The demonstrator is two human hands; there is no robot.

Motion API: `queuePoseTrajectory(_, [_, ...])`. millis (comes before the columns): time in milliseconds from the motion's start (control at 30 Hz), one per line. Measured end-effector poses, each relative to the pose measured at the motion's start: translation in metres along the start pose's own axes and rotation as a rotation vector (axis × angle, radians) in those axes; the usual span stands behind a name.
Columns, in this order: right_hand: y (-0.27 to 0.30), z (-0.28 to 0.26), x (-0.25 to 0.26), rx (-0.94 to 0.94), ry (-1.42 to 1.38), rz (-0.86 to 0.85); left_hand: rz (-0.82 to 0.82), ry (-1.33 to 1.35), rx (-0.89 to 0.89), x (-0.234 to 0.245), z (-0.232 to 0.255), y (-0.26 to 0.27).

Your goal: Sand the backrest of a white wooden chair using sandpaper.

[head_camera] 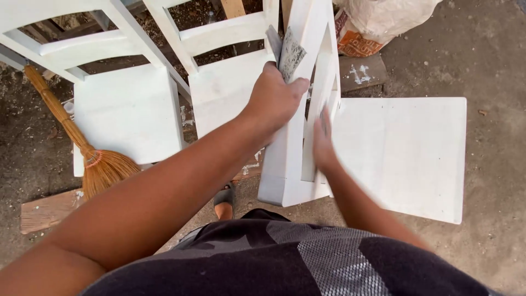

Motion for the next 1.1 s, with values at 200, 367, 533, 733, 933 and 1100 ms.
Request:
queuePoseTrajectory(200, [-0.2, -0.037, 0.015, 0.075, -0.56, 0.089, -0.022, 0.015, 0.041, 0.01, -0.002, 0.004])
queuePoseTrajectory(367, [-0.047, -0.038, -0.016, 0.19, -0.453, 0.054, 0.001, 0.064, 0.015, 0.011, 0.001, 0.005])
queuePoseTrajectory(533, [0.088, -0.018, -0.031, -0.225, -0.185, 0.026, 0.029, 0.057, -0.056, 0.01, -0.006, -0.004])
queuePoseTrajectory(733, [-0.061, -0.011, -0.018, 0.089, -0.194, 0.098, 0.073, -0.114, -0.036, 0.019, -0.014, -0.005])
queuePoseTrajectory(933, [-0.152, -0.027, -0.012, 0.052, -0.603, 0.117, 0.024, -0.117, 0.002, 0.03, -0.019, -0.02])
queuePoseTrajectory(1100, [-0.041, -0.007, -0.039, 0.001, -0.5, 0.108, 0.033, -0.068, -0.056, 0.026, -0.013, -0.021])
Point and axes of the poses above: each hand's wrist, its own y-axis away from the middle knuckle, its own x-axis out of the back of the hand, z = x × y, the point moved 7 cm from there along -y, towards the middle knuckle, and after that the axes turned 3 degrees about x, right-handed, at the moved point
